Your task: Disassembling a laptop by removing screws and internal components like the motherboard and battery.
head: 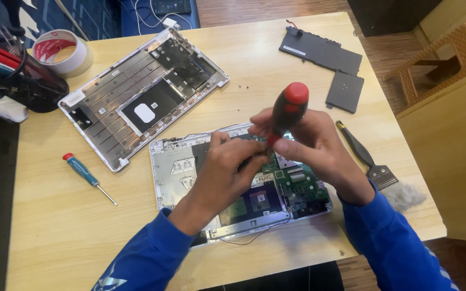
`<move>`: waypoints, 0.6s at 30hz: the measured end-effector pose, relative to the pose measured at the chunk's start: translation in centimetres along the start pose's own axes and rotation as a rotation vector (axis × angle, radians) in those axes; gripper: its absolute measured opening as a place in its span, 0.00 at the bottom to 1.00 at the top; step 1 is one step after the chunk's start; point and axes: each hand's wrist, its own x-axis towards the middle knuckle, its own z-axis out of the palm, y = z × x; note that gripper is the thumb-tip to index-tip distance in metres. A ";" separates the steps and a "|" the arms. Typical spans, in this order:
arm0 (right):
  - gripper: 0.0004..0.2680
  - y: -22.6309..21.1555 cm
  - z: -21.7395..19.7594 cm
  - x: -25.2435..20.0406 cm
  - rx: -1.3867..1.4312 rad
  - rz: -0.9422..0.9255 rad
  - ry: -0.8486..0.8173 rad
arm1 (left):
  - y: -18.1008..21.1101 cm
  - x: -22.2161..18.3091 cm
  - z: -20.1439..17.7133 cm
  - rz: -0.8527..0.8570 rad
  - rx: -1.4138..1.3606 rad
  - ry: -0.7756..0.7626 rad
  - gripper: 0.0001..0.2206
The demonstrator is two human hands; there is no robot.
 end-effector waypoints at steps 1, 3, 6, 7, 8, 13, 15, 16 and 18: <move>0.15 0.3 -0.3 0.0 0.001 -0.001 0.003 | 0.0 0.0 0.0 0.002 0.001 -0.002 0.04; 0.10 1.0 -0.8 0.2 -0.025 -0.059 -0.021 | -0.1 0.0 0.0 -0.012 -0.017 -0.014 0.03; 0.12 2.6 -1.1 0.2 -0.109 -0.084 0.027 | 0.4 0.1 -0.6 0.016 0.047 0.019 0.07; 0.12 2.6 -1.0 0.2 -0.109 -0.084 0.026 | 0.2 0.0 -0.6 0.015 0.047 0.020 0.07; 0.14 2.6 -0.8 0.1 -0.109 -0.078 0.015 | 0.1 0.0 -0.6 0.016 0.065 0.007 0.06; 0.16 1.2 -0.1 0.1 -0.049 -0.043 -0.011 | 0.0 -0.1 -0.3 0.022 0.070 -0.016 0.04; 0.11 1.8 -0.2 -0.1 -0.045 -0.058 0.022 | 0.2 0.1 -0.3 0.002 0.038 -0.014 0.03; 0.11 2.1 -0.4 0.0 -0.045 -0.057 0.019 | 0.0 -0.1 -0.3 0.000 0.039 -0.012 0.03; 0.12 2.7 -0.9 0.2 -0.120 -0.076 0.022 | -0.3 -0.1 -0.3 0.027 0.101 0.011 0.05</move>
